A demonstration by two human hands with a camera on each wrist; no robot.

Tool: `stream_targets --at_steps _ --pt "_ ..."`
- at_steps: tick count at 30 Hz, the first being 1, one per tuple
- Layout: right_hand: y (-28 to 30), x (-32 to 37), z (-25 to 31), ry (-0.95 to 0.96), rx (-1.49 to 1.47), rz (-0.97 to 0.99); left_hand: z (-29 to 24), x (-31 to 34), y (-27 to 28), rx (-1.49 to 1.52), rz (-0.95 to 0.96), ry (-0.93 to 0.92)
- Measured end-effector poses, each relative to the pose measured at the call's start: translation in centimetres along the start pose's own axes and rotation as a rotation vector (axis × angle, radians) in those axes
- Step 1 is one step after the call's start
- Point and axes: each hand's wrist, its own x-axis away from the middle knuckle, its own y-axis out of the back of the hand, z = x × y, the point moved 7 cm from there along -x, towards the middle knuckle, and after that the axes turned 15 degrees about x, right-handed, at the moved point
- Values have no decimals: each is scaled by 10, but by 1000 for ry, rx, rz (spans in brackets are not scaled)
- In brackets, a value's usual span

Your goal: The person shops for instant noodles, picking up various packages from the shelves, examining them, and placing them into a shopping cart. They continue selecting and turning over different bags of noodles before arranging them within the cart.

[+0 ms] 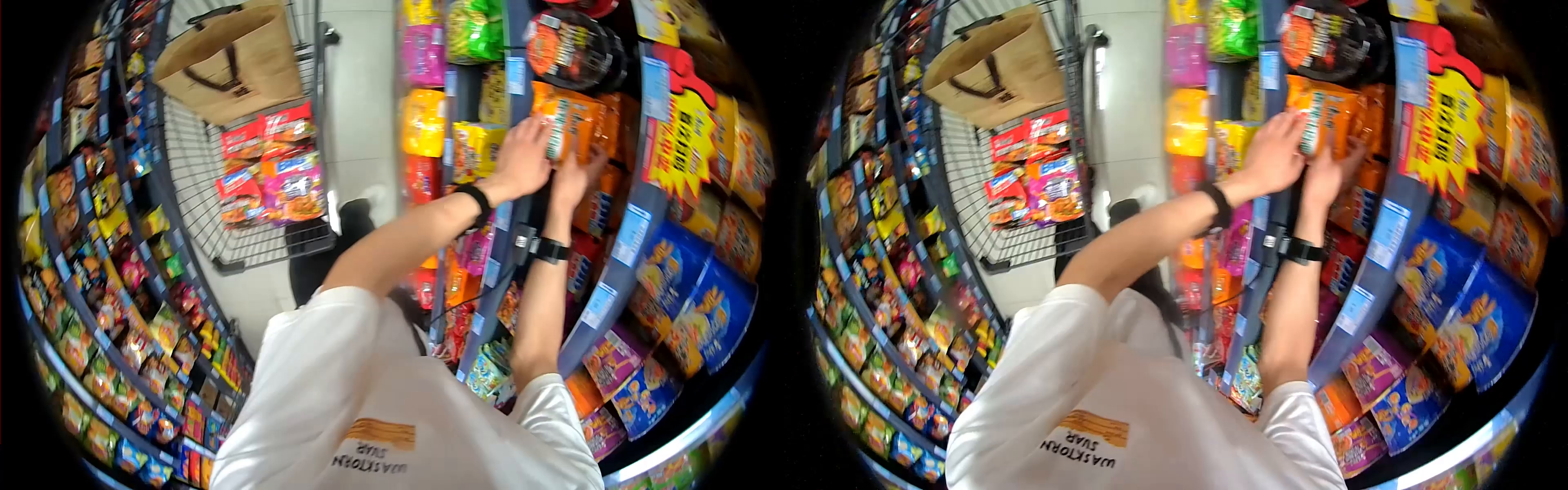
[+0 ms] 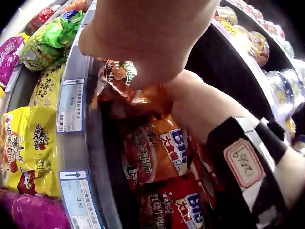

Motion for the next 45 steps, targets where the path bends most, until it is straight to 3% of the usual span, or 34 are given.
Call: stream_targets --at_steps 4,12,14,15,19,28,42,45 --pt "-7 -13 -2 -86 -24 68 -1 -8 -1 -24 12 54" --pt "-8 -2 -7 170 183 40 2 -18 -12 -191 29 -2" --pt "-2 12 -12 202 193 12 4 -20 -16 -64 28 2" --pt "8 22 -4 142 182 -8 7 -23 -18 -142 136 61" --pt "30 65 2 116 -7 25 18 -24 -28 -223 250 80" --pt "57 150 -18 6 15 189 12 -9 -19 -62 94 -73" --pt "80 211 -27 -3 71 232 -3 50 18 132 35 -42" --pt "87 229 -21 -17 89 249 10 78 29 195 161 41"
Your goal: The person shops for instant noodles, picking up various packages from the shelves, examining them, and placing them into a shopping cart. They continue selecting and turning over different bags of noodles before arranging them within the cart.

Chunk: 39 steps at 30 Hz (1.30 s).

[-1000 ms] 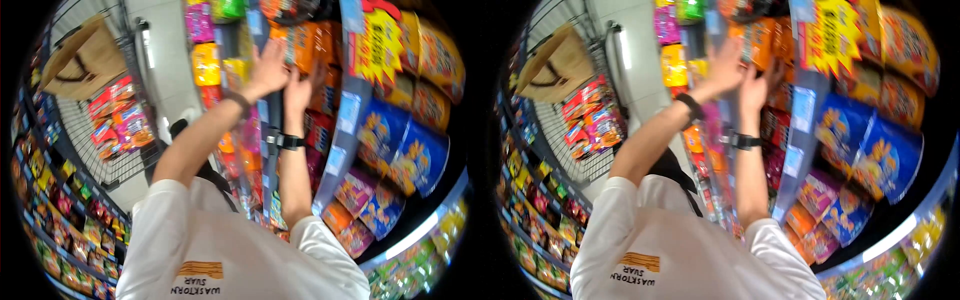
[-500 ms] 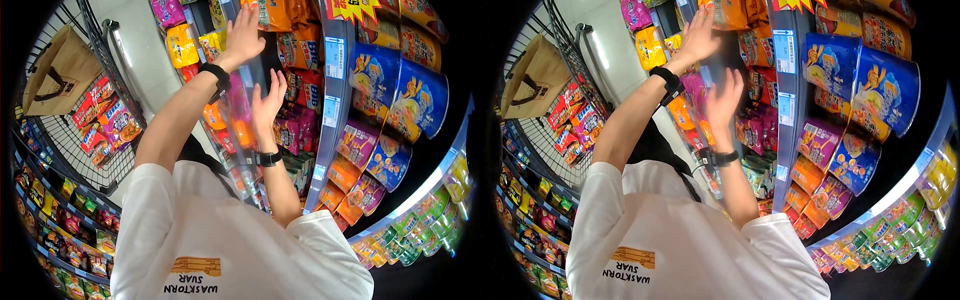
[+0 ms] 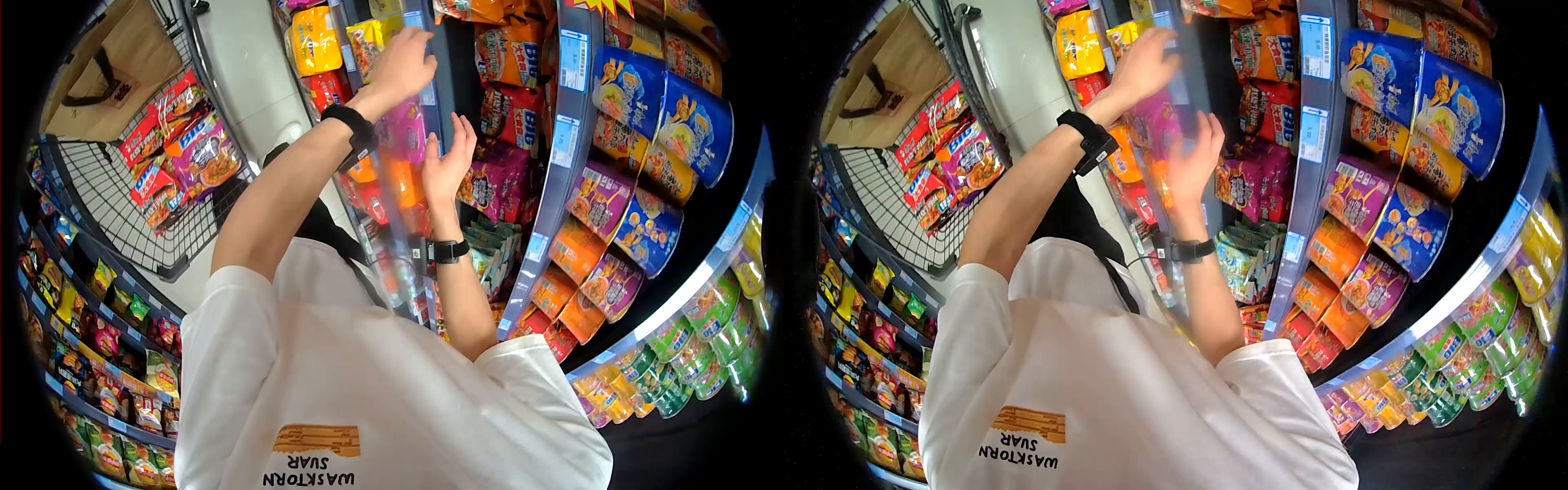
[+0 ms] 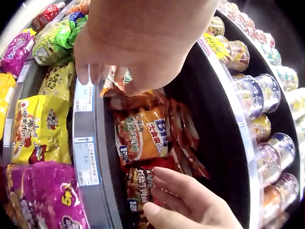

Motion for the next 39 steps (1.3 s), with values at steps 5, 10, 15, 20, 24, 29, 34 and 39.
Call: stream_targets --at_steps 5,10,15,20,24,29,34,39 --pt "14 37 21 -80 -34 -6 -14 56 34 39 45 51" --pt "9 77 34 -46 -54 -62 -4 120 55 135 28 9" --pt "-6 101 53 92 -165 -34 20 189 105 49 24 120" --pt "-37 117 90 77 -413 184 26 256 172 -1 -95 140" --pt "-58 143 130 274 -464 264 38 319 225 -88 -221 302" --pt "-105 185 156 428 -603 456 68 396 270 -291 -295 478" --pt "-128 208 175 440 -621 655 102 414 299 -266 -360 577" --pt "-151 218 180 440 -580 777 135 384 329 -305 -454 672"
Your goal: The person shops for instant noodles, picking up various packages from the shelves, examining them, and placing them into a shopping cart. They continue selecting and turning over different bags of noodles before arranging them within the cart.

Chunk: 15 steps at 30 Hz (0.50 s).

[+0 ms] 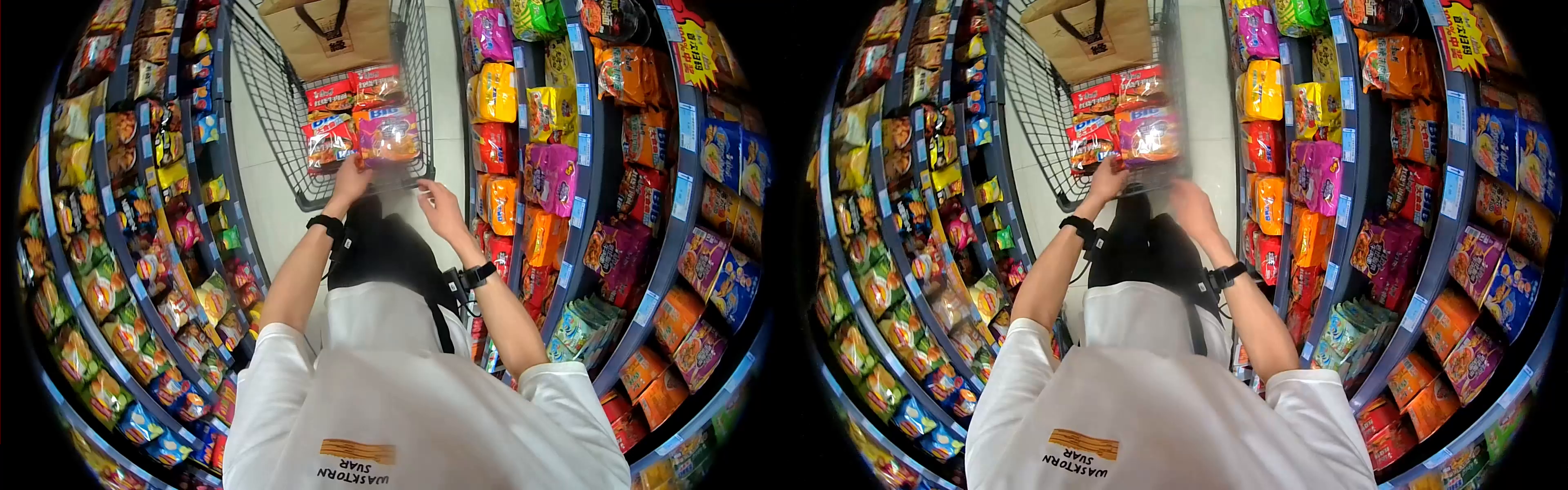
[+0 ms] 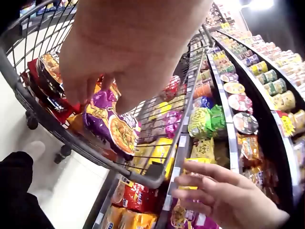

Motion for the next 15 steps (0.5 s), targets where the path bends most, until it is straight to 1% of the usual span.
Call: stream_targets --at_steps 2,3,4,5,7,8,11,12,15 --pt "4 3 4 -17 -10 31 3 -20 -3 13 -24 44" --pt "8 3 9 -23 -16 47 12 -32 -6 48 -42 126" --pt "12 6 11 -48 -14 56 24 -44 -12 86 -17 176" --pt "16 8 9 -82 -9 45 35 -55 -19 124 8 223" --pt "16 14 -5 -142 -5 25 59 -76 -37 225 -1 292" --pt "15 16 -12 -147 -22 -16 71 -83 -44 273 -8 328" --pt "18 23 -21 -250 -56 -12 54 -83 -46 296 -63 412" --pt "19 24 -22 -276 -56 3 58 -89 -51 371 -48 371" --pt "16 30 -26 -274 -7 -61 56 -95 -55 588 -2 284"
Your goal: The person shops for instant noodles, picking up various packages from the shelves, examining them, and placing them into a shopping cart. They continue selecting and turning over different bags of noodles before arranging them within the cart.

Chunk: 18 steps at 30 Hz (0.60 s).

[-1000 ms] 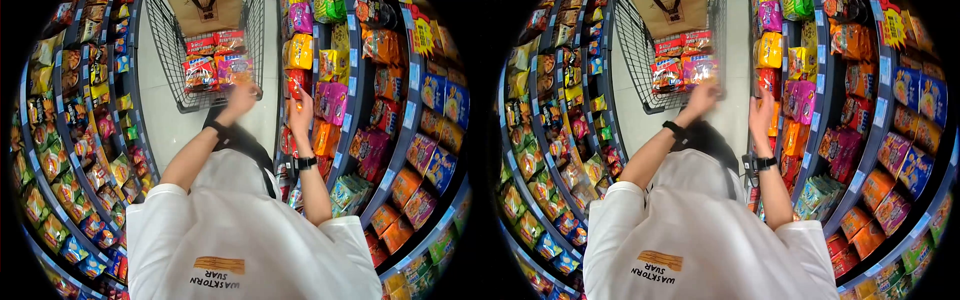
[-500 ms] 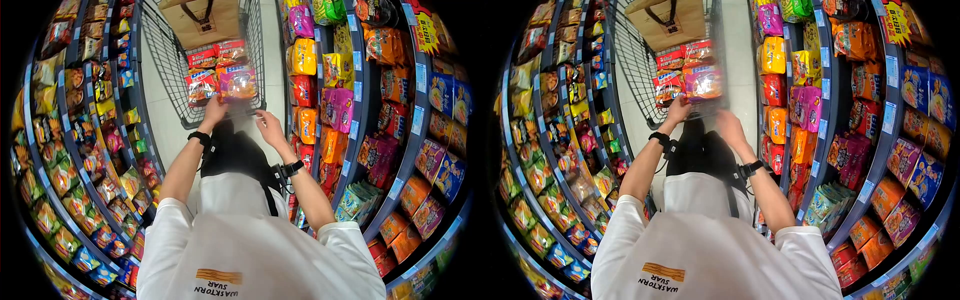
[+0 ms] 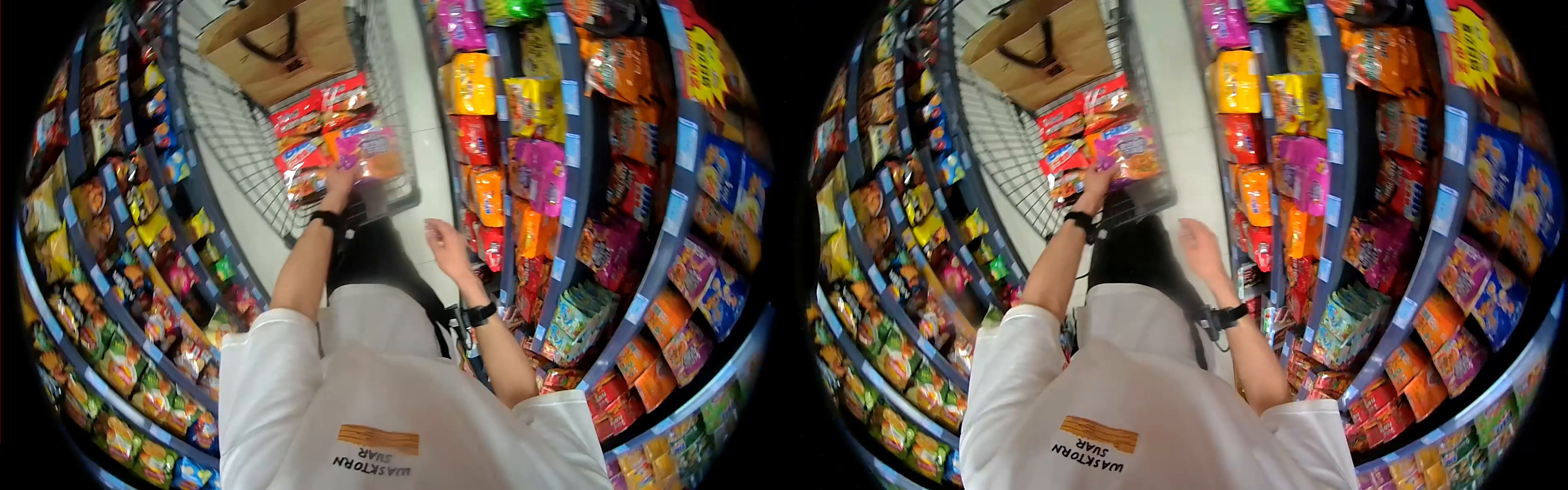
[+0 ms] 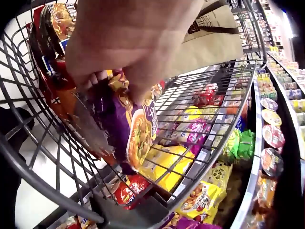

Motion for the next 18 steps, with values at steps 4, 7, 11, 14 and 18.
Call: stream_targets --at_steps 4,7,11,14,18 --pt "-1 8 15 125 153 -44 -45 36 -19 7 95 165" --pt "27 7 37 -11 -99 -21 -21 -3 -4 -18 122 -66" --pt "40 6 43 37 -56 -60 -58 4 10 -21 122 -265" --pt "58 6 47 48 -50 -103 -116 35 16 -95 118 -328" --pt "74 7 48 28 -99 -168 -197 98 -2 -1 225 -446"
